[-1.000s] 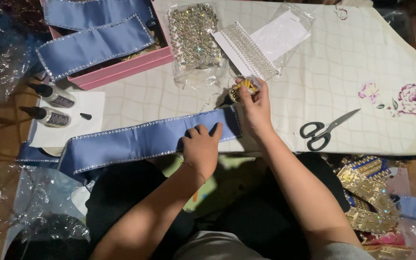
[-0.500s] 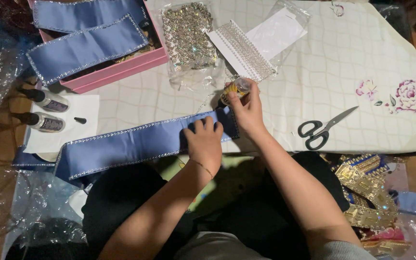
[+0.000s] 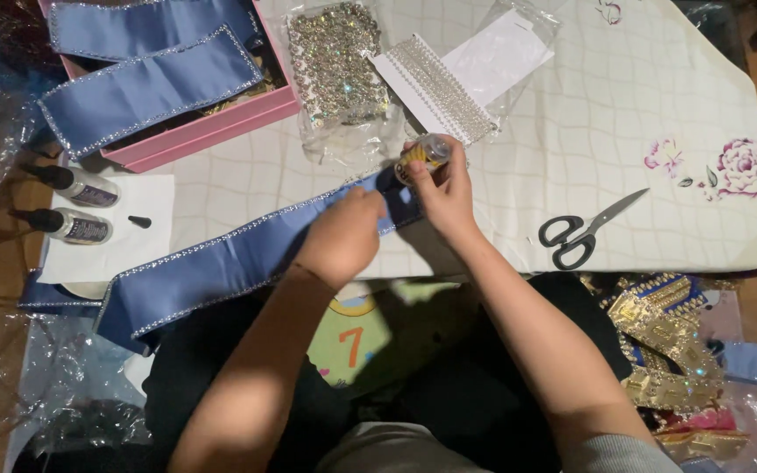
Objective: Apply glue to the edge of a blue ribbon and cut it to the desired length using scissors.
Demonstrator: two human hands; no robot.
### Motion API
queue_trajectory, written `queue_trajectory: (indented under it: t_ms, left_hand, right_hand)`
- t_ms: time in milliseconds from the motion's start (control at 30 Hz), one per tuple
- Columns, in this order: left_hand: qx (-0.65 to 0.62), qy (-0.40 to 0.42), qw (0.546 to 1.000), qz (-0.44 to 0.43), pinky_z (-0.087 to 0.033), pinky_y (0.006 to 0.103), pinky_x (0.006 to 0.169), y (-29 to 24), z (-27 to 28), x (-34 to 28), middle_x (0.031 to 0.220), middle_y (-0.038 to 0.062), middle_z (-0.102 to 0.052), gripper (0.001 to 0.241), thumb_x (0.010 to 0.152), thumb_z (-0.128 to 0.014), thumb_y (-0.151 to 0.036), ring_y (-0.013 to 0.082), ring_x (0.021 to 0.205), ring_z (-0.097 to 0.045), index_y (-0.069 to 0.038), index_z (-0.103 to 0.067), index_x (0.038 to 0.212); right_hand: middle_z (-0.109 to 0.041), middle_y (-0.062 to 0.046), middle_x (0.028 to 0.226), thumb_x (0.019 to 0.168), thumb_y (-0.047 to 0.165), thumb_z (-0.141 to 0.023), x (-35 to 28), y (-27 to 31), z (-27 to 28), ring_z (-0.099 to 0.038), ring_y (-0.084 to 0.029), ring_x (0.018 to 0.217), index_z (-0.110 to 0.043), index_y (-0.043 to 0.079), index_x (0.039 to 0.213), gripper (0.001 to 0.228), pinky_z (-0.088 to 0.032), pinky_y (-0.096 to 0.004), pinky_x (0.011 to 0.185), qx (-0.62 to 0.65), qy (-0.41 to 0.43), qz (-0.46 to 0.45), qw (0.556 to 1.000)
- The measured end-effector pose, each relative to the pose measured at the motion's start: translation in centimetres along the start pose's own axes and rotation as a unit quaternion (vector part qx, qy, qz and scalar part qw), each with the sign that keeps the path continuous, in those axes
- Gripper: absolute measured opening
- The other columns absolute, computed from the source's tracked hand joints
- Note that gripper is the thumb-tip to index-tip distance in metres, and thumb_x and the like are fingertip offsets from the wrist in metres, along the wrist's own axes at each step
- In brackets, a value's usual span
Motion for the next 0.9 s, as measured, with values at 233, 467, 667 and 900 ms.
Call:
queue_trajectory:
  t_ms: [233, 467, 667, 900]
  left_hand:
    - [0.144, -0.057, 0.987, 0.032, -0.06, 0.0559, 0.071, 5.9, -0.6, 4.5, 0.1, 0.022, -0.061, 0.018, 0.09, -0.059, -0.006, 0.0444, 0.091, -0.07, 0.003, -0.063, 0.105]
    - [0.195, 0.03, 0.974, 0.115, -0.05, 0.0619, 0.096, 4.7, -2.6, 3.0, 0.126, 0.021, -0.05, 0.061, 0.088, -0.077, -0.036, 0.0444, 0.125, -0.049, 0.001, -0.048, 0.126]
    - [0.183, 0.086, 0.975, 0.092, -0.049, 0.0601, 0.1, 3.4, -1.8, 1.2, 0.129, 0.02, -0.047, 0.064, 0.094, -0.07, -0.035, 0.0419, 0.129, -0.046, -0.001, -0.034, 0.135]
    - [0.12, -0.009, 0.993, -0.019, -0.05, 0.0602, 0.096, 6.2, 0.5, 4.0, 0.121, 0.02, -0.051, 0.06, 0.092, -0.071, -0.035, 0.0463, 0.12, -0.053, -0.005, -0.041, 0.134]
  right_hand:
    - [-0.068, -0.019, 0.124, 0.106, 0.023, -0.064, 0.7, -2.3, 0.3, -0.065, -0.025, 0.111, -0.042, 0.009, 0.135, 0.039, -0.055, -0.04, 0.098, 0.093, -0.108, -0.065, 0.988]
    - [-0.069, -0.018, 0.121, 0.103, 0.023, -0.068, 1.1, -2.3, 0.2, -0.067, -0.023, 0.109, -0.044, 0.009, 0.133, 0.04, -0.057, -0.038, 0.097, 0.108, -0.116, -0.078, 0.984]
    - [-0.069, -0.017, 0.12, 0.102, 0.021, -0.068, 0.3, -1.5, -0.2, -0.067, -0.022, 0.108, -0.043, 0.01, 0.133, 0.042, -0.057, -0.04, 0.096, 0.096, -0.084, -0.068, 0.989]
    - [-0.069, -0.018, 0.12, 0.102, 0.021, -0.068, -0.2, -0.6, -0.2, -0.067, -0.025, 0.11, -0.044, 0.01, 0.135, 0.043, -0.055, -0.044, 0.098, 0.036, -0.021, -0.072, 0.997]
Point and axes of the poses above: each hand's wrist, its own x-axis towards the middle knuckle, its own z-axis out of the back of the hand, y = z × x, the point moved 2 cm from there along x, towards the middle knuckle
